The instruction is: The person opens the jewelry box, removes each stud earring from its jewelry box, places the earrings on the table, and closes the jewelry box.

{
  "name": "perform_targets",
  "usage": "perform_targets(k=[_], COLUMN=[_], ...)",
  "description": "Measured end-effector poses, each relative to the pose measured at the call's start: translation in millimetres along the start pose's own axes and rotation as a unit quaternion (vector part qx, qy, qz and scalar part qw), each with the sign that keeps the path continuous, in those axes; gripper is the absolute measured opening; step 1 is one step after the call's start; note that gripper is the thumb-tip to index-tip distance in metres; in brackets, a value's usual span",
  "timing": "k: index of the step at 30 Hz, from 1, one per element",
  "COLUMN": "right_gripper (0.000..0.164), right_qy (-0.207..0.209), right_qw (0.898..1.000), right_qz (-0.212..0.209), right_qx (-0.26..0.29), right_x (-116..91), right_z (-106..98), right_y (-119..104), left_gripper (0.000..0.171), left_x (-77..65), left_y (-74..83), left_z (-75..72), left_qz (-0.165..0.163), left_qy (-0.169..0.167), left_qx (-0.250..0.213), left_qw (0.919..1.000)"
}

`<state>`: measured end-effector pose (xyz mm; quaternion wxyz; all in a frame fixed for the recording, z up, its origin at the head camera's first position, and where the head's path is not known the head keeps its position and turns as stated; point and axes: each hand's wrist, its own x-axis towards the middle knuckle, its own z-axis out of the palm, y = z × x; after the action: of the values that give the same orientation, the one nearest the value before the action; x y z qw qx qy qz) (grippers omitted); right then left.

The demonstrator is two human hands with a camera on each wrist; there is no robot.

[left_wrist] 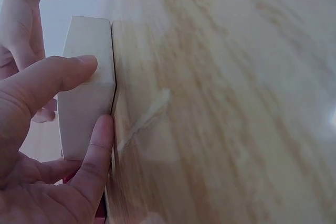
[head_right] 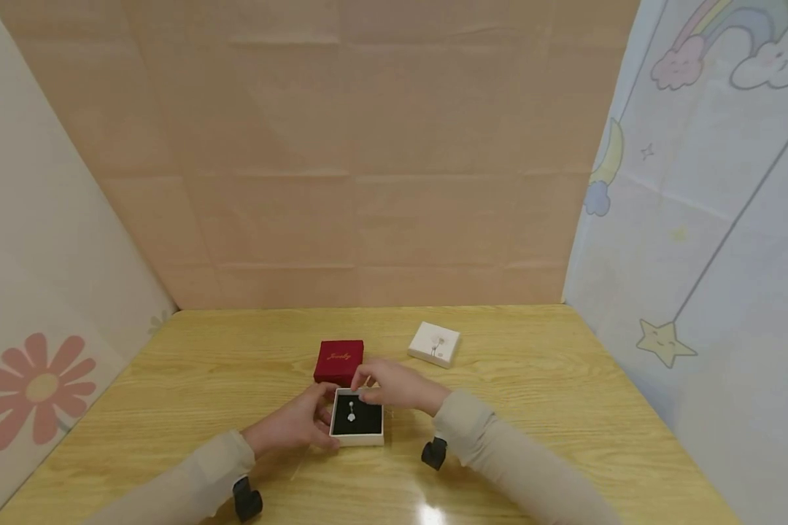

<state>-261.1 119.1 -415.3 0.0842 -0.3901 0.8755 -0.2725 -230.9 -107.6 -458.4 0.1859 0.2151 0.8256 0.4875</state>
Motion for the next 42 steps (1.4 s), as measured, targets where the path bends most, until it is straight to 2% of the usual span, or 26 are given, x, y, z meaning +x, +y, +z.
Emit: perform_targets(k=[6, 11, 28, 42], right_gripper=[0.009, 0.012, 0.012, 0.009], right_qy=[0.001, -0.006, -0.03, -0.026], right_qw=[0.997, 0.995, 0.993, 0.992], right_qz=[-0.001, 0.007, 0.034, 0.027], right_qx=[-0.075, -0.104, -0.106, -0.118], right_x=[4.6, 7.3, 13.4, 15.8], right_z=[12.4, 18.6, 24.5, 24.2], right_y=[0.0, -0.7, -4.0, -2.5], left_gripper=[0.083, 0.083, 0.088, 0.088], left_x=[-0.4, -2.2, -3.1, -2.9], left_y=[0.0, 1.9, 3.2, 2.3], left_z=[0.1, 0.4, 0.9, 1.4], left_qz=[-0.008, -0.01, -0.003, -0.01], left_qy=[-0.003, -0.004, -0.001, 0.003], left_qx=[0.002, 0.001, 0.002, 0.003], left_qw=[1.0, 0.9999, 1.0, 0.9999])
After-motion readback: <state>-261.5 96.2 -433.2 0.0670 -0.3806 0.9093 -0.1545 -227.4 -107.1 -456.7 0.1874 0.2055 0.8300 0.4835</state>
